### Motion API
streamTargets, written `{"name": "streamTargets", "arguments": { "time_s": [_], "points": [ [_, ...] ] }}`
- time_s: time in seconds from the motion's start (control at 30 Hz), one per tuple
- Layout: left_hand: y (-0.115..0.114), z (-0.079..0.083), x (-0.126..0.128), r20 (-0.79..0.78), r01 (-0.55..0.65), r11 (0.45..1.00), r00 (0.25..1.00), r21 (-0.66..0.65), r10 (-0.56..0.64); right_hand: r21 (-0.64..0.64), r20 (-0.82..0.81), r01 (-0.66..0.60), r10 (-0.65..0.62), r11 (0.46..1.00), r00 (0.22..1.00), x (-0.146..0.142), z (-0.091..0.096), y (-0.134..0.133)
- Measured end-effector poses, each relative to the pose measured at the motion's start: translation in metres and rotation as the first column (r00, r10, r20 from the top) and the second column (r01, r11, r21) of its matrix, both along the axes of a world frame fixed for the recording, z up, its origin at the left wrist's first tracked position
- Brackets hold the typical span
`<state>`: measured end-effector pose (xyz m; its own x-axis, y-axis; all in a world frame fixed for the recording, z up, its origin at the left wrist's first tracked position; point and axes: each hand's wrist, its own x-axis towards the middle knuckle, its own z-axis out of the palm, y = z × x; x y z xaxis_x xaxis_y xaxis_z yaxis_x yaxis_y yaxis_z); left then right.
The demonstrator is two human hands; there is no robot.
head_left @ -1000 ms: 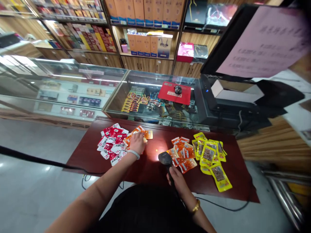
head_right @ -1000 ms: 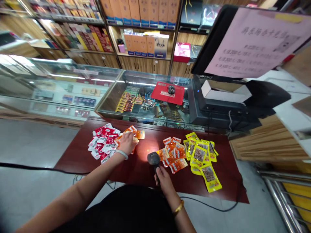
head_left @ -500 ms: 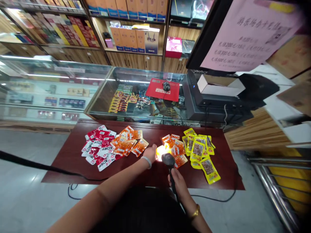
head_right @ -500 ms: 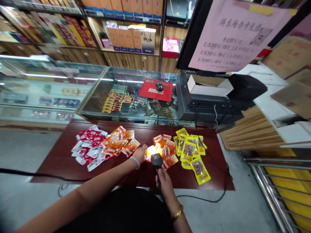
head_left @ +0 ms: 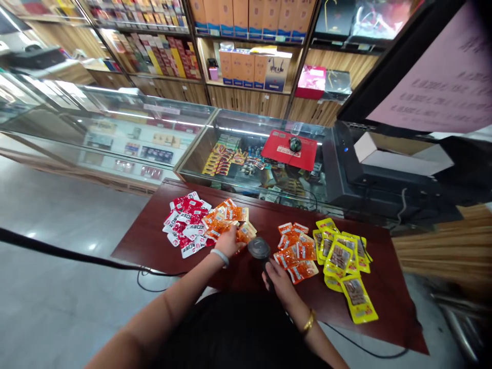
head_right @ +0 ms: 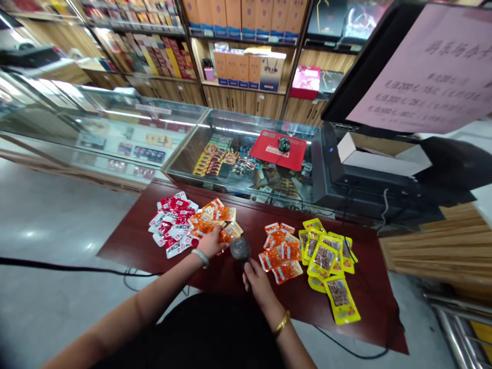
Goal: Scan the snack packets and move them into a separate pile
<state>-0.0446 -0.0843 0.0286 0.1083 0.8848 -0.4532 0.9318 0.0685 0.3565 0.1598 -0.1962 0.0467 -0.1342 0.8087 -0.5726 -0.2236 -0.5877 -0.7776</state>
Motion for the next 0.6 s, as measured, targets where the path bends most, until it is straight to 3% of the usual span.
{"name": "streamTargets", "arguments": {
  "time_s": [0.07, 0.13, 0.27, 0.37, 0.47, 0.6],
  "points": [
    [0.011, 0.009, -0.017, -0.057, -0.051, 0.998, 0.997, 0.023, 0.052, 0.009, 0.003, -0.004, 0.004, 1.0, 1.0, -0.001, 0.001, 0.001],
    [0.02, 0.017, -0.028, -0.128, -0.08, 0.989, 0.987, 0.126, 0.096, 0.006, 0.007, 0.005, -0.005, 1.0, 1.0, 0.0, 0.0, 0.001],
    [0.03, 0.021, -0.018, -0.176, -0.04, 0.923, 0.978, 0.383, 0.116, -0.016, 0.03, 0.062, -0.061, 0.998, 0.998, 0.011, -0.001, -0.002],
    [0.031, 0.012, 0.022, -0.1, 0.092, 0.941, 0.993, 0.326, -0.063, -0.042, 0.038, 0.147, -0.145, 0.988, 0.989, 0.025, 0.001, -0.008],
    [0.031, -0.004, 0.078, -0.011, 0.271, 0.932, 0.961, 0.242, -0.276, -0.065, 0.056, 0.229, -0.226, 0.971, 0.973, 0.041, -0.001, -0.018],
    [0.042, -0.024, 0.148, 0.035, 0.35, 0.919, 0.932, 0.181, -0.362, -0.124, 0.079, 0.311, -0.303, 0.942, 0.95, 0.064, -0.007, -0.035]
  ]
}}
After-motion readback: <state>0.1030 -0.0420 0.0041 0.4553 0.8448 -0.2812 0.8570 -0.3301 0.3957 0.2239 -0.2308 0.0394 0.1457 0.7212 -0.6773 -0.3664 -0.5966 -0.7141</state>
